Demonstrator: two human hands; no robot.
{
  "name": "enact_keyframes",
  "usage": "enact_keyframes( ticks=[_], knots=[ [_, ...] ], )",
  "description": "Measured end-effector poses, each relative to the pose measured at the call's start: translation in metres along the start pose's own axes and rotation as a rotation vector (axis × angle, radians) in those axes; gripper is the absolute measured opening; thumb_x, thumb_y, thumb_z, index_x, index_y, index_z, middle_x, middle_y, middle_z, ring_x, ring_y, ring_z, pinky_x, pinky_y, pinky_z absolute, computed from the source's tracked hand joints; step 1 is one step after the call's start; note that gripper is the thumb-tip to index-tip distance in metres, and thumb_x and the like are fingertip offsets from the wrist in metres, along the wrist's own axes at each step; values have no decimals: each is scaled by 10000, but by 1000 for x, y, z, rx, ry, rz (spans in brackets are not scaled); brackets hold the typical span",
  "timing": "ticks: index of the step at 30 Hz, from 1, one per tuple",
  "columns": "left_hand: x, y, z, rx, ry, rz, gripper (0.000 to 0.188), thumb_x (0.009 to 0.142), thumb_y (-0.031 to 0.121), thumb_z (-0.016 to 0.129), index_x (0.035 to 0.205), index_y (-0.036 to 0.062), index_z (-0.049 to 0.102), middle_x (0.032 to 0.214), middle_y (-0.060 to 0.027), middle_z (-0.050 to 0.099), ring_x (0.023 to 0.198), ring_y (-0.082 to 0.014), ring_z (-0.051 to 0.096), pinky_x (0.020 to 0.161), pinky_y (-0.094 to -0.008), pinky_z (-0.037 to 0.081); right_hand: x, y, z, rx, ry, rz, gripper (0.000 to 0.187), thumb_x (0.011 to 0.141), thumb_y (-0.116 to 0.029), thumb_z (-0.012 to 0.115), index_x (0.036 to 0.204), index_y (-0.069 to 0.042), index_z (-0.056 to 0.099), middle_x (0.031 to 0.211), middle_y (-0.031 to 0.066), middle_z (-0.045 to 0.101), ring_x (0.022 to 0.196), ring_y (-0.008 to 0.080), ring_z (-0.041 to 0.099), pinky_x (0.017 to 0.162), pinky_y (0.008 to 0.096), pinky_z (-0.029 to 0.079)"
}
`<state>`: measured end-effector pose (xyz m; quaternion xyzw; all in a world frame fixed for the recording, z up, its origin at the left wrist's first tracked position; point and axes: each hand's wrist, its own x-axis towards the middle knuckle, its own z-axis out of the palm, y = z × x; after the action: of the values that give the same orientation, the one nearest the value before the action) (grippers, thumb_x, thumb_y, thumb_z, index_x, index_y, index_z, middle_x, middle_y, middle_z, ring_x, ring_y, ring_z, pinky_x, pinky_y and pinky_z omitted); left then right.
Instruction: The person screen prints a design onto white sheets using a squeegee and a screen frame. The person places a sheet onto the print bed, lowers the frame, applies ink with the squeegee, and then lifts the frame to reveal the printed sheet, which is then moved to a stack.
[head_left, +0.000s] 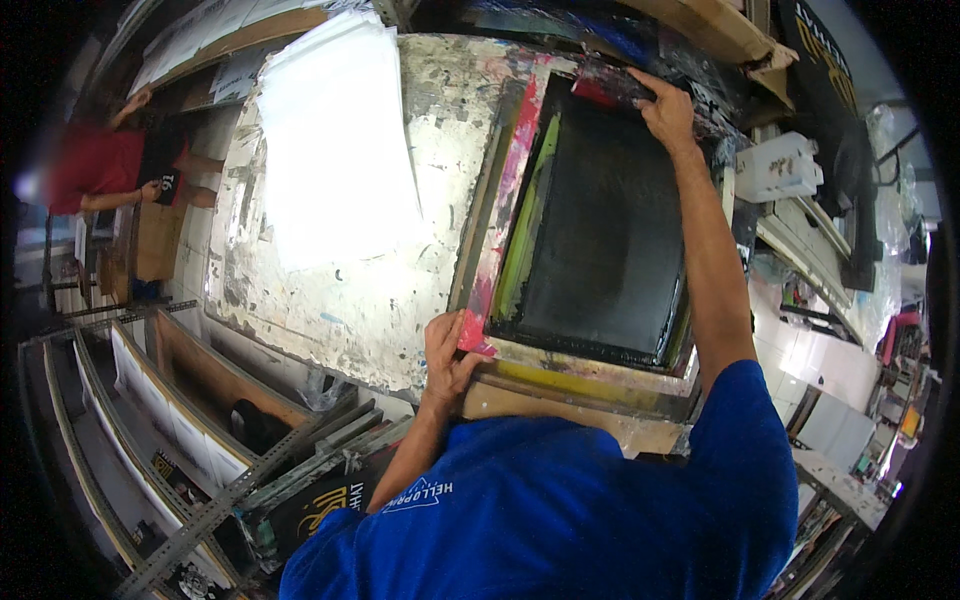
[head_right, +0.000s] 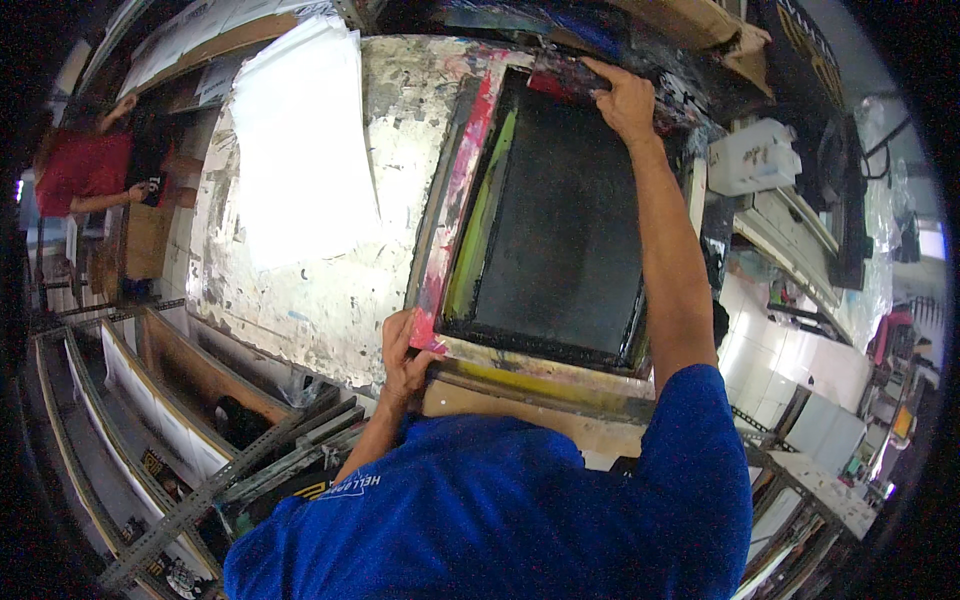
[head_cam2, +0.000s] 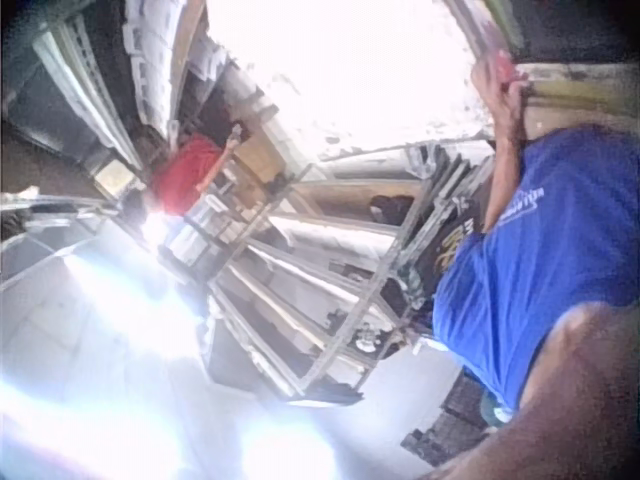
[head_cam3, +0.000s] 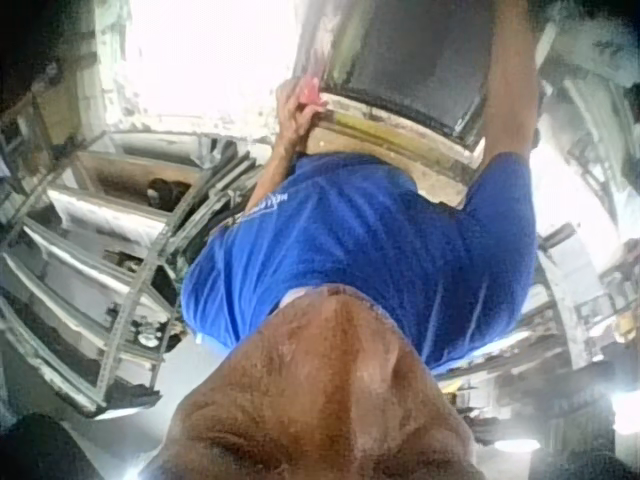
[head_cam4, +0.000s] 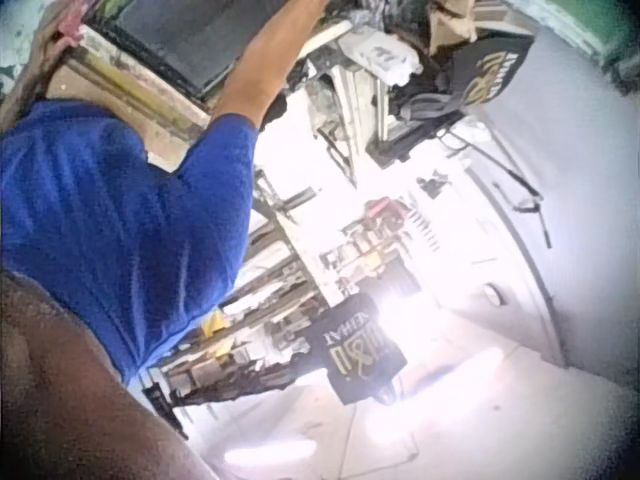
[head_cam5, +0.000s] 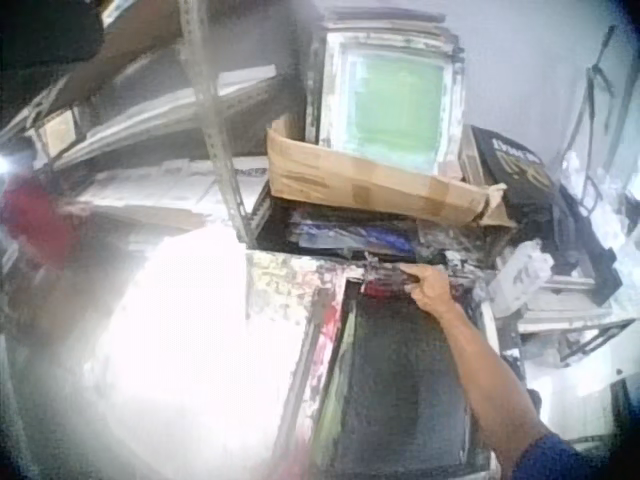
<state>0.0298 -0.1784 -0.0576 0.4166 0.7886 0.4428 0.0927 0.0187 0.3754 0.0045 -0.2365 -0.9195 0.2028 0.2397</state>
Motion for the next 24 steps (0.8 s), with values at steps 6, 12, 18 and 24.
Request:
enact_keyframes(
  ticks=[6, 12, 18, 24],
  knots=[
    [4, 7, 5, -124, 50, -37, 815, 674, 291, 881, 1362, -28, 584, 1065, -130, 672, 976, -325, 570, 928, -426, 425, -56, -7, -40, 287, 33, 275, 690, 753, -65, 787, 1387, -292, 636, 1293, 118, 702, 1110, 231, 680, 1005, 323, 473],
    [14, 34, -5, -245, 203, 19, 785, 682, 242, 878, 1337, -78, 589, 1021, -134, 661, 927, -299, 565, 873, -396, 455, -167, -148, -104, 468, -105, 352, 690, 745, 64, 744, 1392, -145, 628, 1360, 142, 658, 1237, 265, 634, 1088, 319, 428],
    [69, 97, -31, -340, 410, 38, 722, 705, 189, 867, 1296, -128, 599, 987, -117, 647, 927, -263, 567, 841, -361, 468, -215, -272, -175, -221, -228, 34, 639, 752, -71, 746, 1367, -211, 648, 1113, 221, 695, 1092, 362, 659, 938, 451, 506],
    [162, 166, -41, -609, 681, 174, 631, 972, 234, 679, 1455, -102, 451, 1374, -171, 592, 1238, -238, 573, 1055, -361, 459, -170, -284, -213, -294, 208, -269, 581, 723, -208, 779, 1294, -269, 696, 870, 127, 637, 878, 287, 653, 778, 444, 504]
  ],
)
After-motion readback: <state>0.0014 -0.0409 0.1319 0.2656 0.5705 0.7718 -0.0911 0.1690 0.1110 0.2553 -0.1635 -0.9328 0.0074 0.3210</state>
